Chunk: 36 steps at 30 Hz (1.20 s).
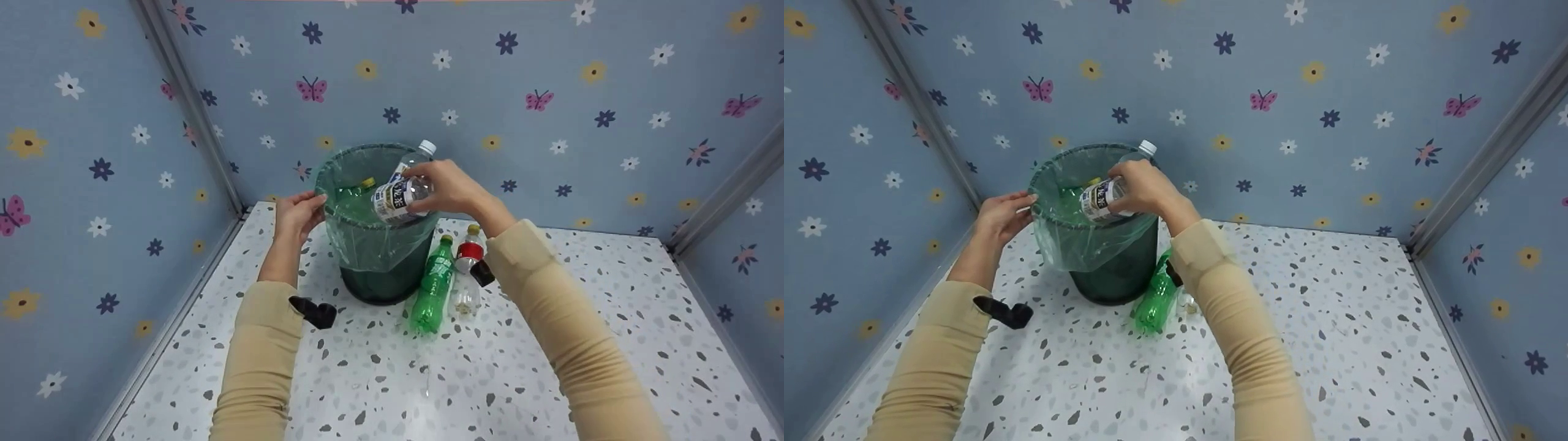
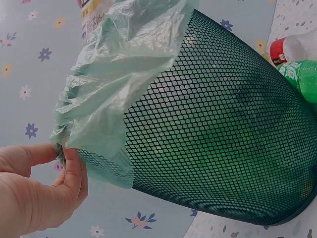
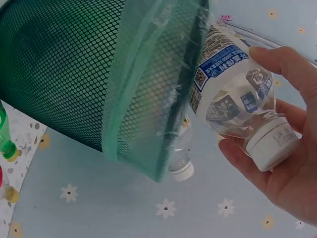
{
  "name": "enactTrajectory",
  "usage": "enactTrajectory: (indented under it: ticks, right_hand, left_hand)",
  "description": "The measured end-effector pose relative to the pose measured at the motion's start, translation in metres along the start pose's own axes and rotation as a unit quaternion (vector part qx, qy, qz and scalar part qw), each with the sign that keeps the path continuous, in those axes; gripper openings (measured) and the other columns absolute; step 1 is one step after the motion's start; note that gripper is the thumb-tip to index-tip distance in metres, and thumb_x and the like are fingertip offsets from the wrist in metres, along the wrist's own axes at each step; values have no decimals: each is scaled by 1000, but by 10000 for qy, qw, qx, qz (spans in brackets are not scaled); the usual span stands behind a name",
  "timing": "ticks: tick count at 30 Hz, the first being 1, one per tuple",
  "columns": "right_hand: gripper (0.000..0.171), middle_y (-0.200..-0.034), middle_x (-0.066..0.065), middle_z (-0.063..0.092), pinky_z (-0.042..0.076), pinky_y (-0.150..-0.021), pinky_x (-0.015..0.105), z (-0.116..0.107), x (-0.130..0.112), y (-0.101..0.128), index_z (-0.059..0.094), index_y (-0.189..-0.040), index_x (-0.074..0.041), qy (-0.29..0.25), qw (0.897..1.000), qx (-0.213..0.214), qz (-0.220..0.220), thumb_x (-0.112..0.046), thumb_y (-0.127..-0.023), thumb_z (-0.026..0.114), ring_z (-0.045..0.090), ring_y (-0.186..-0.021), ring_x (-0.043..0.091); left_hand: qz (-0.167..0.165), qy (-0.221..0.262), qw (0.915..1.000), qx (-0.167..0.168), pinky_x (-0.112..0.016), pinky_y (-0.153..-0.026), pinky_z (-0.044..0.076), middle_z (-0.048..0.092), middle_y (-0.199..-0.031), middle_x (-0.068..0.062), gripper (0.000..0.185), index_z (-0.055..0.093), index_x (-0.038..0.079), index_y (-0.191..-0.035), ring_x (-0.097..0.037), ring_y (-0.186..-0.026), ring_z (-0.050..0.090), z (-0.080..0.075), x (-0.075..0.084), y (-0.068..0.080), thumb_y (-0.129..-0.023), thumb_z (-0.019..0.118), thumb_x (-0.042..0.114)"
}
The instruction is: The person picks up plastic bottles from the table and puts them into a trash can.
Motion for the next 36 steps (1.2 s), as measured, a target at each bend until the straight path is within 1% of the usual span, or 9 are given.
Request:
enactTrajectory:
  ticks: [4, 8, 13, 17, 22, 26, 30, 33, 36]
  right_hand:
    - [52, -114, 11, 56, 42, -83, 33, 6, 5, -2, 54, -120, -2, -236, 9995, 212, -59, -19, -73, 72, 54, -98, 23]
    - [47, -114, 11, 57, 41, -86, 33, 10, 10, 0, 56, -117, -1, -500, 9972, 554, -105, -21, -76, 71, 54, -99, 24]
    - [43, -112, 12, 57, 43, -84, 33, 9, 16, 7, 57, -115, -2, -1087, 9883, 1064, 84, -25, -80, 67, 55, -98, 23]
    - [39, -111, 13, 58, 44, -83, 33, 8, 19, 16, 59, -113, -3, -1631, 9736, 1583, 212, -25, -81, 66, 56, -97, 24]
    - [35, -107, 10, 59, 45, -82, 31, 11, 25, 30, 60, -110, -3, -2004, 9531, 2260, 200, -22, -81, 66, 56, -95, 21]
    - [33, -106, 9, 59, 46, -80, 29, 16, 29, 43, 60, -109, -2, -2251, 9375, 2644, 248, -19, -82, 65, 57, -92, 17]
    - [31, -108, 15, 58, 46, -81, 34, 21, 26, 61, 58, -109, 2, -2551, 9207, 2933, 353, -13, -83, 64, 56, -92, 22]
    - [29, -107, 18, 57, 46, -80, 38, 27, 26, 72, 57, -109, 5, -2600, 9117, 3144, 484, -7, -83, 62, 56, -92, 28]
    - [30, -105, 14, 59, 46, -79, 33, 41, 41, 79, 57, -110, 2, -2494, 9090, 3258, 729, -11, -83, 63, 56, -91, 24]
  left_hand:
    - [6, -23, 10000, 11, -23, -65, 45, 47, -96, -6, 36, 48, -1, -118, -14, -74, 48, 1, -1, 0, -85, 58, 6]
    - [0, -16, 10000, -14, -23, -65, 46, 48, -98, -6, 35, 48, -1, -118, -14, -76, 49, 1, 0, 1, -85, 58, 6]
    - [-1, 54, 9999, -104, -24, -70, 47, 48, -100, -7, 37, 47, -2, -120, -15, -80, 51, 2, 1, 0, -85, 58, 5]
    - [-14, 69, 9999, -126, -25, -72, 47, 48, -102, -8, 38, 47, -2, -121, -15, -82, 52, 2, 2, 0, -86, 57, 5]
    - [5, 1, 10000, -90, -24, -71, 47, 48, -102, -7, 38, 47, -1, -122, -15, -82, 51, 1, 3, 0, -86, 57, 6]
    - [19, 47, 10000, -86, -23, -67, 46, 47, -101, -6, 39, 46, -2, -122, -14, -79, 51, 1, 2, 0, -86, 57, 6]
    - [45, 144, 9998, -93, -22, -64, 46, 46, -100, -6, 39, 45, -2, -122, -14, -78, 50, 1, 0, 0, -85, 57, 4]
    - [62, 198, 9997, -103, -23, -64, 46, 47, -100, -7, 39, 45, -2, -122, -14, -79, 51, 1, -1, -1, -85, 58, 3]
    - [63, 225, 9997, -112, -23, -65, 47, 47, -102, -7, 39, 46, -2, -122, -15, -80, 51, 0, -1, -1, -85, 58, 3]
Point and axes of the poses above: each hand's wrist, its own y-axis away from the middle knuckle, its own z-axis out of the palm, x = y × z, the point moved 2 cm from there along -y, towards the middle knuckle
